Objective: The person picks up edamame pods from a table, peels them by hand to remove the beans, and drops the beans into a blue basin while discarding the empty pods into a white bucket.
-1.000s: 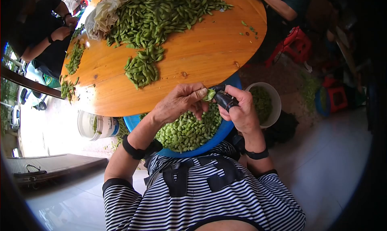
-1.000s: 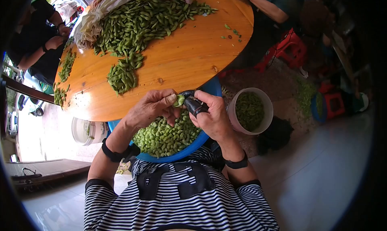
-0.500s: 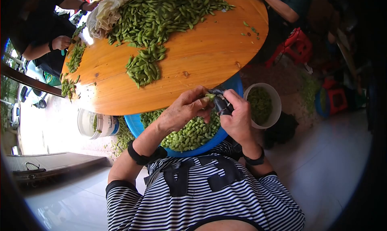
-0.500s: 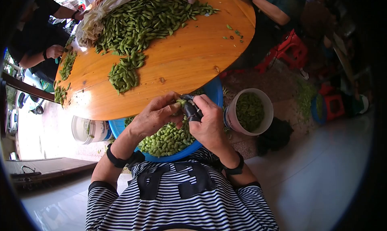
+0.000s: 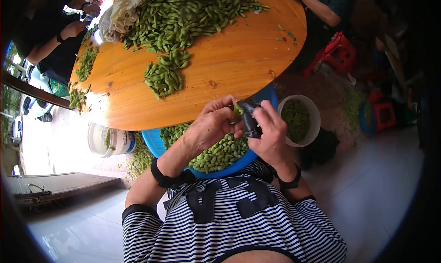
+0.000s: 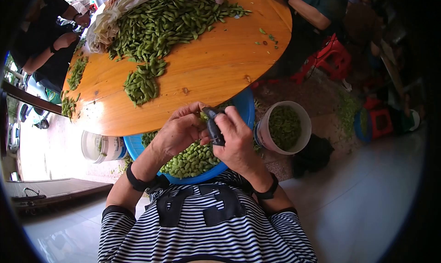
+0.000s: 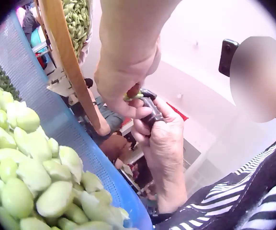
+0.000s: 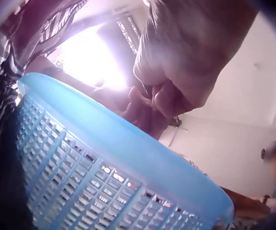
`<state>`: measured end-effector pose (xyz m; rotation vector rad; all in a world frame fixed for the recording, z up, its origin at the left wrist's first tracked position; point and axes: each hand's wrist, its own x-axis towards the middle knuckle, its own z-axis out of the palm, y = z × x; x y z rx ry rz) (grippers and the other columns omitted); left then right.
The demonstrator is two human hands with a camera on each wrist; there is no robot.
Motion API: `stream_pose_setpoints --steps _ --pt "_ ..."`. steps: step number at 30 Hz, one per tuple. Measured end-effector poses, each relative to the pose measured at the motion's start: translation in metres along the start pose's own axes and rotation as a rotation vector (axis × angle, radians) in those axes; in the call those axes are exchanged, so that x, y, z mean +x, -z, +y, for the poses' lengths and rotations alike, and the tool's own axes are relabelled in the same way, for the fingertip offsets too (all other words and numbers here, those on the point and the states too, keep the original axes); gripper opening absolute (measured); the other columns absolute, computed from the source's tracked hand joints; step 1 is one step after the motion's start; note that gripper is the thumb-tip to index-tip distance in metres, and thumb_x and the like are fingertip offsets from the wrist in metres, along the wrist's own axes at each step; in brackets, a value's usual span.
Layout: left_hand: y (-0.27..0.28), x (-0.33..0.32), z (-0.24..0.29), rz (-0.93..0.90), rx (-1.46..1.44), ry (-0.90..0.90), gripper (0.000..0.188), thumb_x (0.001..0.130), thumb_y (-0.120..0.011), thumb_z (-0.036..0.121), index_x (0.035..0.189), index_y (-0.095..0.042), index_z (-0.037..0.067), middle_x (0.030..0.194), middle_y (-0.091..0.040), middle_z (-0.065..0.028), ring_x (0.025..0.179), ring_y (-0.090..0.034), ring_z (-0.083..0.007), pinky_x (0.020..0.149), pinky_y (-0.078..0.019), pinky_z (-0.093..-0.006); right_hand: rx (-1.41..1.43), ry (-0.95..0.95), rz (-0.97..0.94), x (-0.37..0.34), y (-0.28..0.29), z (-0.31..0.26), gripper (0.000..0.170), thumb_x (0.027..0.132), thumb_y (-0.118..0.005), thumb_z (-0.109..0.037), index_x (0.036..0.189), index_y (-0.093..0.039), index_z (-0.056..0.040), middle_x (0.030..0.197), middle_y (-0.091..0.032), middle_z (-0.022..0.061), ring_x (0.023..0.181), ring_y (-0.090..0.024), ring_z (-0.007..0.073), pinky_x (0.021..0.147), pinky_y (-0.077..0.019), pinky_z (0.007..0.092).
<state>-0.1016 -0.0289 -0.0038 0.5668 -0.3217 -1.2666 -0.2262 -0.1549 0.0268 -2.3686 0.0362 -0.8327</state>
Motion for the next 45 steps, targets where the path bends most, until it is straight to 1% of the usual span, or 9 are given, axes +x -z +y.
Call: stream_pose_setpoints --steps 5,27,32,33,35,37,39,43,45 --pt "-0.026 -0.005 0.003 0.169 0.237 0.032 0.012 0.092 -0.046 0.005 0.103 -0.052 0.004 0.078 -0.052 -0.0029 0.064 -0.047 -0.0112 0.056 -0.0438 -0.0257 0.023 -0.052 -0.013 0.001 0.004 0.001 0.027 0.067 -0.063 0.011 0.091 -0.055 0.0034 0.084 -0.048 0.015 0.069 -0.056 0.0336 0.057 -0.0452 0.0399" --pt "-0.007 -0.007 -0.004 0.045 0.18 0.019 0.015 0.094 -0.05 0.007 0.109 -0.05 0.005 0.089 -0.056 -0.0052 0.066 -0.05 -0.0113 0.057 -0.0422 -0.0255 0.188 -0.235 -0.034 0.0 0.008 0.005 0.02 0.07 -0.06 0.007 0.09 -0.056 0.0027 0.078 -0.051 0.0144 0.069 -0.057 0.0306 0.059 -0.0442 0.0355" --pt "-0.023 -0.011 0.003 0.026 0.73 0.126 0.017 0.096 -0.05 0.006 0.111 -0.054 0.0 0.089 -0.061 -0.0048 0.068 -0.054 -0.0106 0.059 -0.0457 -0.0237 0.19 -0.276 0.02 -0.007 0.02 0.016 0.012 0.073 -0.055 0.006 0.085 -0.053 0.0036 0.075 -0.049 0.0141 0.064 -0.052 0.0279 0.06 -0.0431 0.0317" --pt "-0.025 -0.013 -0.002 0.005 0.811 0.099 0.02 0.095 -0.055 0.007 0.114 -0.057 0.0 0.093 -0.064 -0.0053 0.07 -0.058 -0.0113 0.063 -0.0487 -0.0255 0.195 -0.33 0.052 -0.01 0.027 0.018 0.013 0.071 -0.051 0.006 0.083 -0.052 0.0015 0.073 -0.049 0.0104 0.063 -0.052 0.0202 0.059 -0.0431 0.0291" --pt "-0.033 -0.017 -0.006 -0.199 1.301 -0.269 0.021 0.09 -0.062 0.009 0.109 -0.062 0.002 0.097 -0.067 -0.0089 0.083 -0.062 -0.0212 0.073 -0.0513 -0.0342 0.26 -0.582 0.058 -0.015 0.053 0.025 0.016 0.068 -0.05 0.006 0.081 -0.054 -0.0024 0.072 -0.051 0.0019 0.066 -0.05 0.0091 0.058 -0.0424 0.0252" --pt "-0.041 -0.021 0.002 -0.264 1.453 -0.436 0.019 0.087 -0.065 0.009 0.106 -0.064 0.003 0.096 -0.067 -0.0099 0.088 -0.062 -0.0249 0.077 -0.0513 -0.0371 -0.037 -0.507 0.085 -0.025 0.076 0.045 0.019 0.068 -0.05 0.007 0.086 -0.055 0.0022 0.073 -0.052 0.0107 0.068 -0.057 0.0179 0.063 -0.0445 0.0283" --pt "-0.036 -0.024 0.023 0.03 1.754 -0.453 0.014 0.081 -0.066 0.005 0.096 -0.067 0.004 0.09 -0.065 -0.0101 0.094 -0.058 -0.0296 0.08 -0.0502 -0.0414 -0.307 -0.448 0.06 -0.036 0.098 0.063 0.03 0.068 -0.051 0.007 0.098 -0.056 0.0051 0.089 -0.058 0.0221 0.082 -0.057 0.0413 0.075 -0.0468 0.0371" --pt "0.015 -0.02 0.073 0.734 2.346 -0.56 0.005 0.079 -0.063 0.006 0.082 -0.067 0.005 0.082 -0.057 -0.0089 0.089 -0.053 -0.0281 0.081 -0.0415 -0.0398 -0.413 -0.631 0.034 -0.054 0.114 0.08 0.043 0.068 -0.051 0.008 0.11 -0.056 0.0055 0.102 -0.06 0.0274 0.098 -0.058 0.0439 0.085 -0.0465 0.0417" --pt "0.025 -0.021 0.079 0.78 2.385 -0.572 0.005 0.079 -0.063 0.008 0.082 -0.067 0.005 0.084 -0.057 -0.0095 0.09 -0.052 -0.0288 0.081 -0.0413 -0.04 -0.383 -0.697 0.033 -0.055 0.112 0.079 0.045 0.068 -0.052 0.007 0.113 -0.056 0.0054 0.102 -0.06 0.0287 0.1 -0.057 0.0441 0.086 -0.0463 0.0422"
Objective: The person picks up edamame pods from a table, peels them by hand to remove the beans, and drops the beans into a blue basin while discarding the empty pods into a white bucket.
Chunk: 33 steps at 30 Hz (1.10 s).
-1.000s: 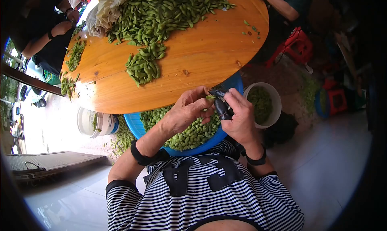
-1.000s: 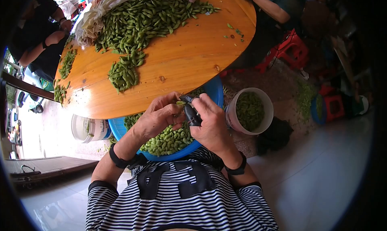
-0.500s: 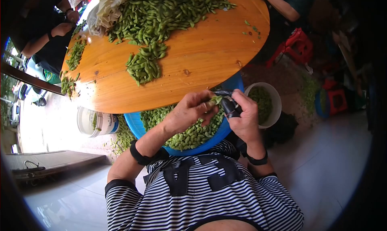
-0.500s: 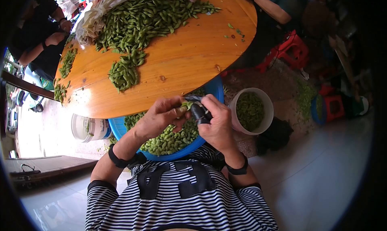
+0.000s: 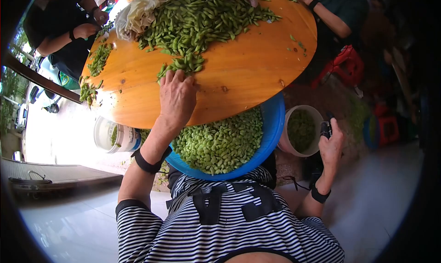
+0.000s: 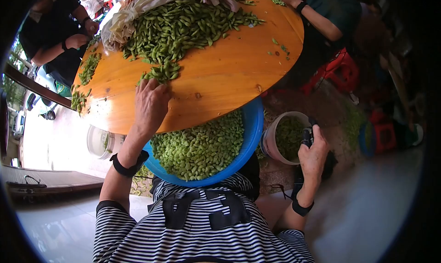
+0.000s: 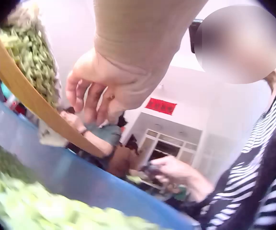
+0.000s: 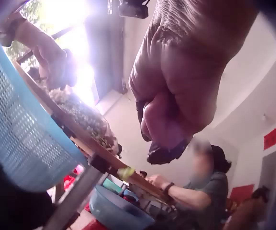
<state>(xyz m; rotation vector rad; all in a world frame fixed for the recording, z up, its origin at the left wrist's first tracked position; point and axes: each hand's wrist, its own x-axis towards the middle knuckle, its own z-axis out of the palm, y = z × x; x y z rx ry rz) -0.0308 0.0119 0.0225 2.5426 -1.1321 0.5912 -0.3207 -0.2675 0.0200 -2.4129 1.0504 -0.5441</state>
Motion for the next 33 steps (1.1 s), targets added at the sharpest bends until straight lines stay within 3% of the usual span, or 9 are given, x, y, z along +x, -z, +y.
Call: stream_pose_setpoints --steps 3,5,12,15,18,21,24,27,33 --pt "-0.006 -0.004 -0.002 0.016 0.112 0.011 0.01 0.078 -0.066 0.012 0.083 -0.065 0.004 0.09 -0.056 -0.011 0.093 -0.051 -0.0303 0.082 -0.0408 -0.0407 0.077 0.099 0.049 -0.001 -0.011 -0.019 0.047 0.067 -0.052 0.006 0.114 -0.056 0.0049 0.101 -0.061 0.028 0.099 -0.058 0.0437 0.085 -0.0464 0.0421" --pt "-0.006 -0.009 -0.001 0.025 0.122 0.034 0.025 0.076 -0.061 0.01 0.099 -0.065 0.002 0.094 -0.054 -0.0116 0.094 -0.051 -0.0293 0.084 -0.0402 -0.0399 0.101 0.105 -0.001 0.001 -0.017 -0.032 0.045 0.069 -0.052 0.006 0.113 -0.058 0.0032 0.098 -0.062 0.0273 0.096 -0.06 0.0431 0.083 -0.0472 0.0424" --pt "-0.008 -0.008 -0.011 -0.017 0.177 0.061 0.017 0.075 -0.06 0.008 0.091 -0.062 0.005 0.094 -0.052 -0.0127 0.094 -0.05 -0.0306 0.081 -0.0406 -0.042 0.289 0.29 -0.036 0.002 -0.04 -0.075 0.029 0.069 -0.054 0.005 0.098 -0.057 0.0027 0.08 -0.058 0.0233 0.073 -0.058 0.0406 0.067 -0.0468 0.0389" --pt "-0.008 -0.006 -0.011 0.033 -0.04 0.048 0.016 0.074 -0.059 0.004 0.09 -0.062 0.004 0.092 -0.051 -0.0122 0.093 -0.05 -0.0304 0.08 -0.0406 -0.043 0.421 0.317 -0.056 0.002 -0.05 -0.081 0.029 0.068 -0.052 0.005 0.096 -0.057 0.0035 0.075 -0.057 0.0211 0.065 -0.056 0.0362 0.063 -0.046 0.0354" --pt "0.001 -0.003 -0.001 0.043 -0.137 0.031 0.013 0.076 -0.061 -0.002 0.089 -0.06 0.002 0.086 -0.056 -0.0125 0.085 -0.056 -0.0292 0.074 -0.0461 -0.0371 0.554 0.257 -0.214 0.0 -0.057 -0.086 0.033 0.068 -0.049 0.005 0.1 -0.059 0.0044 0.069 -0.055 0.0145 0.06 -0.053 0.0183 0.059 -0.045 0.0294" --pt "0.012 -0.002 0.028 -0.079 -0.594 0.152 0.015 0.08 -0.061 -0.004 0.094 -0.062 0.002 0.082 -0.063 -0.0082 0.076 -0.061 -0.0193 0.067 -0.0482 -0.0286 0.695 0.182 -0.342 0.001 -0.054 -0.107 0.034 0.07 -0.05 0.003 0.103 -0.06 0.0049 0.069 -0.057 0.0087 0.061 -0.052 0.0118 0.058 -0.0445 0.0254" --pt "0.014 -0.01 0.054 -0.379 -1.477 0.361 0.012 0.089 -0.065 0.004 0.101 -0.062 0.003 0.085 -0.065 -0.0004 0.073 -0.057 -0.0055 0.063 -0.0461 -0.0205 1.062 0.065 -0.603 0.0 -0.052 -0.112 0.03 0.074 -0.043 0.001 0.097 -0.061 0.0057 0.067 -0.052 0.0003 0.056 -0.046 0.0047 0.049 -0.0379 0.02" --pt "0.019 -0.012 0.074 -0.469 -1.537 0.399 0.011 0.089 -0.058 -0.005 0.099 -0.061 0.0 0.083 -0.062 0.0004 0.073 -0.055 -0.0054 0.066 -0.0466 -0.0212 1.264 0.017 -0.694 -0.003 -0.056 -0.118 0.028 0.073 -0.041 0.001 0.093 -0.059 0.0064 0.064 -0.049 -0.0004 0.053 -0.042 0.0041 0.046 -0.0348 0.0195" --pt "0.011 -0.017 0.087 -0.316 -1.427 0.269 0.008 0.088 -0.06 -0.003 0.096 -0.061 -0.001 0.078 -0.062 0.0 0.073 -0.056 -0.0067 0.067 -0.0481 -0.023 1.358 -0.013 -0.693 -0.006 -0.06 -0.118 0.021 0.073 -0.039 0.001 0.085 -0.055 0.0042 0.059 -0.044 -0.0008 0.051 -0.038 0.0039 0.045 -0.0328 0.0198"
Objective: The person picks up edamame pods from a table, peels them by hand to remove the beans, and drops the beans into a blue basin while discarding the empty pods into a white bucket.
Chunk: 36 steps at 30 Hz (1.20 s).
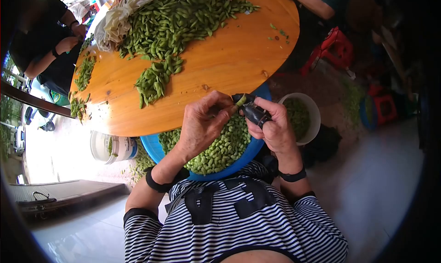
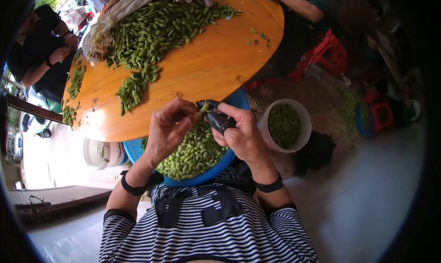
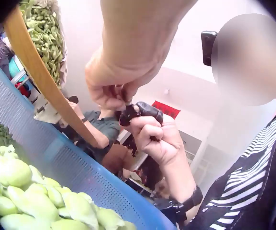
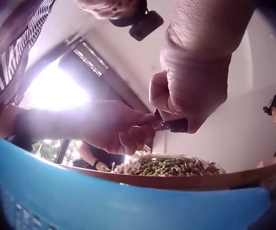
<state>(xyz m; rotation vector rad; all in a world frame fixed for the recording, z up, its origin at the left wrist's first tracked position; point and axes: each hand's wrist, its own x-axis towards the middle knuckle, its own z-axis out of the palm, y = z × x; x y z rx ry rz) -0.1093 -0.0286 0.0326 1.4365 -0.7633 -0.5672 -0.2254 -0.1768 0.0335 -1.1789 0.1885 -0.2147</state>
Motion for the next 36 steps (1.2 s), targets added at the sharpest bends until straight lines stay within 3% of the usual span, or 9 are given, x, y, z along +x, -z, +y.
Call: stream_pose_setpoints --steps 5,8,11,15,18,20,25,30,36 --pt "-0.001 -0.002 0.005 -0.008 0.321 -0.152 0.006 0.087 -0.061 -0.003 0.093 -0.061 -0.003 0.079 -0.065 -0.0019 0.072 -0.06 -0.0086 0.068 -0.0499 -0.0251 -0.111 0.043 0.059 0.002 0.0 0.005 0.019 0.072 -0.038 0.002 0.082 -0.053 0.0029 0.058 -0.045 -0.0005 0.049 -0.037 0.0035 0.043 -0.0321 0.0197" --pt "-0.002 -0.002 0.006 -0.032 0.068 -0.046 0.004 0.088 -0.063 0.001 0.09 -0.06 -0.001 0.079 -0.066 -0.0044 0.068 -0.062 -0.0127 0.064 -0.0507 -0.026 -0.052 0.106 0.042 0.002 0.003 0.005 0.021 0.075 -0.039 0.001 0.086 -0.056 0.0043 0.057 -0.042 -0.0018 0.048 -0.035 0.0031 0.042 -0.0295 0.0194" --pt "-0.003 0.001 0.001 -0.185 -0.828 0.28 0.011 0.091 -0.065 0.012 0.088 -0.058 0.004 0.077 -0.065 -0.0083 0.065 -0.062 -0.0149 0.057 -0.0499 -0.0255 0.249 -0.042 -0.087 0.003 0.008 -0.001 0.028 0.082 -0.038 -0.001 0.099 -0.059 0.0074 0.056 -0.036 -0.0047 0.047 -0.03 0.0027 0.041 -0.0252 0.0185" --pt "-0.003 0.0 -0.007 -0.235 -0.96 0.272 0.011 0.091 -0.064 0.012 0.089 -0.058 0.003 0.076 -0.064 -0.0071 0.064 -0.06 -0.0135 0.057 -0.0485 -0.025 0.297 -0.058 -0.077 0.004 0.012 0.004 0.027 0.082 -0.038 0.0 0.097 -0.06 0.0081 0.058 -0.041 -0.0034 0.048 -0.033 0.0025 0.042 -0.0275 0.0188" --pt "0.0 0.003 -0.002 -0.097 -0.425 0.221 0.013 0.088 -0.067 0.01 0.095 -0.06 0.002 0.081 -0.063 -0.0061 0.067 -0.059 -0.0139 0.058 -0.0475 -0.0246 -0.038 -0.008 0.0 0.001 0.009 0.002 0.025 0.079 -0.043 0.0 0.096 -0.061 0.0072 0.061 -0.046 -0.0013 0.049 -0.038 0.0052 0.045 -0.033 0.0212" --pt "0.001 0.006 0.006 0.024 0.267 -0.106 0.02 0.083 -0.071 0.006 0.101 -0.063 0.002 0.087 -0.06 -0.0046 0.074 -0.058 -0.0135 0.061 -0.0471 -0.0255 -0.411 0.009 0.057 -0.001 0.004 -0.002 0.021 0.075 -0.049 0.001 0.092 -0.06 0.0053 0.062 -0.049 0.0006 0.051 -0.042 0.0087 0.049 -0.0375 0.0235" --pt "0.004 0.015 0.008 -0.128 0.38 -0.225 0.017 0.08 -0.072 0.002 0.096 -0.066 0.002 0.087 -0.059 -0.0037 0.078 -0.056 -0.0115 0.066 -0.0465 -0.0275 -0.671 0.225 0.047 0.002 0.003 0.006 0.018 0.07 -0.052 0.002 0.087 -0.057 0.0041 0.066 -0.049 0.0031 0.059 -0.044 0.0097 0.055 -0.0393 0.0267" --pt "0.017 0.022 0.0 -0.361 -0.429 0.249 0.005 0.085 -0.068 0.006 0.085 -0.064 0.003 0.087 -0.055 -0.0003 0.083 -0.05 -0.0117 0.077 -0.0384 -0.0257 -0.447 -0.003 -0.163 -0.006 0.003 -0.018 0.016 0.068 -0.046 0.004 0.081 -0.055 0.0025 0.066 -0.049 0.0033 0.059 -0.044 0.0103 0.054 -0.0369 0.0251" --pt "0.005 0.011 0.003 -0.361 -0.557 0.192 0.011 0.09 -0.067 0.016 0.09 -0.062 0.006 0.085 -0.054 0.0037 0.08 -0.05 -0.0048 0.069 -0.0408 -0.0217 -0.137 -0.133 -0.202 -0.007 0.014 -0.016 0.015 0.069 -0.048 0.005 0.081 -0.056 0.0012 0.066 -0.051 -0.0002 0.057 -0.044 0.008 0.051 -0.0361 0.0232"
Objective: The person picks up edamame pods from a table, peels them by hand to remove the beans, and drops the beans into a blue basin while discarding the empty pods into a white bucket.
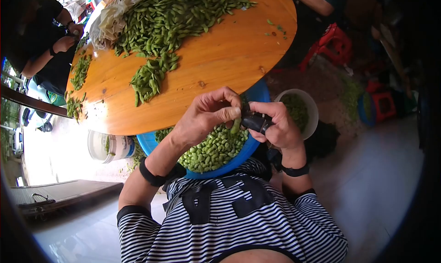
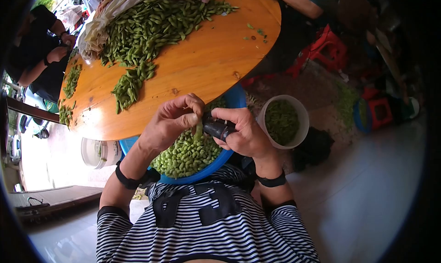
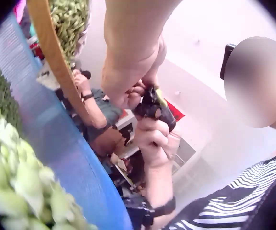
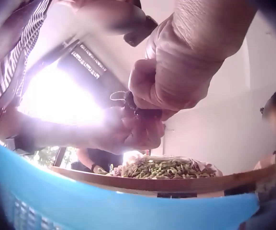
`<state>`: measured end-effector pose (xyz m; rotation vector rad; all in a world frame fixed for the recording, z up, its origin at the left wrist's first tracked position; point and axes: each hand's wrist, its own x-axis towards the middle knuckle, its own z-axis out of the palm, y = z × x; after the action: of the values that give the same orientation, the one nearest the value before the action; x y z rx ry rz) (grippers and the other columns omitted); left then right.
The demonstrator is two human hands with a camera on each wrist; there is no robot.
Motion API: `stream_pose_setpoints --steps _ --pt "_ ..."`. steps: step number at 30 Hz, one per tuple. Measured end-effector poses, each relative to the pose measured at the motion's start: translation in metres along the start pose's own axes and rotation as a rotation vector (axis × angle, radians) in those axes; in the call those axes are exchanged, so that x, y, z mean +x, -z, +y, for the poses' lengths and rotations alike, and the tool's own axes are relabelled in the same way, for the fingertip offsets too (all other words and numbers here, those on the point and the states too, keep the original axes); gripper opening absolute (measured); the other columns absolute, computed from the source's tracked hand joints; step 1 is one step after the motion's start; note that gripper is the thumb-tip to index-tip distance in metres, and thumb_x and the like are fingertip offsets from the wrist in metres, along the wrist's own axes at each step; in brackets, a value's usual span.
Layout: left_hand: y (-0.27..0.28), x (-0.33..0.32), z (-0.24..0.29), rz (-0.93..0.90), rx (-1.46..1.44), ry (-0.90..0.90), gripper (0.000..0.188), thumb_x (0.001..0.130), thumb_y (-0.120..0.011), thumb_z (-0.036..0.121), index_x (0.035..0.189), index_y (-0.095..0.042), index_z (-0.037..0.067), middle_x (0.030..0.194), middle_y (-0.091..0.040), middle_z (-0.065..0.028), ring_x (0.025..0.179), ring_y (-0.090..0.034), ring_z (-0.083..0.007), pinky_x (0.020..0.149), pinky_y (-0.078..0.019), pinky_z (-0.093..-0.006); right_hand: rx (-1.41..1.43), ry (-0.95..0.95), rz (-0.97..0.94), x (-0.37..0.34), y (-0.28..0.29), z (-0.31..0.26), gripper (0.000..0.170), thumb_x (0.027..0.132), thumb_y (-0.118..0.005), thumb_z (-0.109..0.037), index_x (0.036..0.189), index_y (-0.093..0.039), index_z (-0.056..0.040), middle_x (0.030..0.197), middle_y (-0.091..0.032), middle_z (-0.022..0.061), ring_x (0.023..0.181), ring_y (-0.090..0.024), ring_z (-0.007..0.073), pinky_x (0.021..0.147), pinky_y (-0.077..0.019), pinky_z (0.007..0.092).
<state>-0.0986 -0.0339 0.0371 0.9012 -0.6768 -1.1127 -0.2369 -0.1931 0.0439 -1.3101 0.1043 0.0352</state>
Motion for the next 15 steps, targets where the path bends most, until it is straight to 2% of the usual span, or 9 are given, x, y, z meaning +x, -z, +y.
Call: stream_pose_setpoints --steps 3,4,6,7,9,10,12,13,15 --pt "-0.004 -0.001 0.002 0.144 0.21 0.059 0.014 0.087 -0.071 0.015 0.09 -0.063 0.004 0.079 -0.058 0.002 0.075 -0.054 -0.0047 0.064 -0.0448 -0.0213 -0.273 0.085 0.116 0.002 -0.008 -0.007 0.018 0.068 -0.048 0.004 0.084 -0.057 0.0024 0.066 -0.052 0.0017 0.058 -0.046 0.008 0.052 -0.0376 0.0237" --pt "-0.003 -0.002 0.003 0.145 0.211 0.058 0.014 0.087 -0.071 0.015 0.09 -0.063 0.004 0.079 -0.058 0.002 0.075 -0.054 -0.0047 0.064 -0.0448 -0.0213 -0.273 0.086 0.115 0.003 -0.008 -0.006 0.018 0.068 -0.048 0.004 0.084 -0.057 0.0024 0.066 -0.052 0.0017 0.058 -0.046 0.008 0.052 -0.0376 0.0237" --pt "-0.003 -0.003 0.007 0.219 0.598 0.122 0.016 0.089 -0.068 0.013 0.097 -0.062 0.0 0.081 -0.061 0.0017 0.072 -0.056 -0.0055 0.065 -0.0463 -0.021 -0.383 0.156 0.17 0.004 -0.008 -0.003 0.023 0.065 -0.048 0.004 0.086 -0.057 0.004 0.066 -0.052 0.007 0.058 -0.048 0.0116 0.055 -0.0401 0.0258" --pt "-0.002 -0.004 0.007 0.218 0.599 0.122 0.016 0.089 -0.068 0.013 0.097 -0.062 0.0 0.081 -0.061 0.0017 0.072 -0.056 -0.0055 0.065 -0.0463 -0.021 -0.383 0.156 0.172 0.005 -0.007 0.0 0.023 0.065 -0.048 0.004 0.086 -0.057 0.004 0.066 -0.052 0.007 0.058 -0.048 0.0116 0.055 -0.0401 0.0258" --pt "0.0 -0.004 0.007 0.228 0.716 -0.004 0.014 0.092 -0.062 0.01 0.096 -0.067 -0.003 0.069 -0.063 -0.0019 0.065 -0.059 -0.009 0.059 -0.047 -0.0239 -0.512 0.254 0.212 0.006 -0.006 0.005 0.026 0.063 -0.049 0.004 0.087 -0.056 0.0057 0.071 -0.051 0.0123 0.06 -0.049 0.0186 0.058 -0.0418 0.0282" --pt "0.002 -0.004 0.008 0.227 0.716 -0.004 0.014 0.092 -0.062 0.01 0.096 -0.067 -0.003 0.069 -0.063 -0.0019 0.065 -0.059 -0.009 0.059 -0.047 -0.0239 -0.512 0.255 0.213 0.007 -0.007 0.005 0.026 0.063 -0.049 0.004 0.087 -0.056 0.0057 0.071 -0.051 0.0123 0.06 -0.049 0.0186 0.058 -0.0418 0.0282" --pt "0.004 -0.004 0.011 0.197 0.76 -0.006 0.018 0.094 -0.057 0.009 0.103 -0.066 -0.003 0.069 -0.063 -0.0022 0.065 -0.06 -0.0088 0.058 -0.0463 -0.0238 -0.758 0.397 0.26 0.01 -0.011 0.006 0.027 0.063 -0.049 0.004 0.088 -0.056 0.0068 0.076 -0.053 0.016 0.065 -0.053 0.0287 0.061 -0.0445 0.0321" --pt "0.002 -0.005 0.013 0.196 0.762 -0.006 0.018 0.094 -0.057 0.009 0.103 -0.066 -0.003 0.069 -0.063 -0.0022 0.065 -0.06 -0.0088 0.058 -0.0463 -0.0238 -0.758 0.398 0.261 0.011 -0.014 0.007 0.027 0.063 -0.049 0.004 0.088 -0.056 0.0068 0.076 -0.053 0.016 0.065 -0.053 0.0287 0.061 -0.0445 0.0321" --pt "-0.005 -0.006 0.019 0.267 0.565 0.254 0.023 0.097 -0.053 0.012 0.111 -0.063 -0.004 0.074 -0.061 -0.0011 0.068 -0.056 -0.0073 0.065 -0.0463 -0.0228 -0.872 0.411 0.382 0.012 -0.022 0.011 0.028 0.063 -0.052 0.005 0.091 -0.054 0.0056 0.081 -0.053 0.0172 0.071 -0.056 0.0359 0.063 -0.0462 0.038"
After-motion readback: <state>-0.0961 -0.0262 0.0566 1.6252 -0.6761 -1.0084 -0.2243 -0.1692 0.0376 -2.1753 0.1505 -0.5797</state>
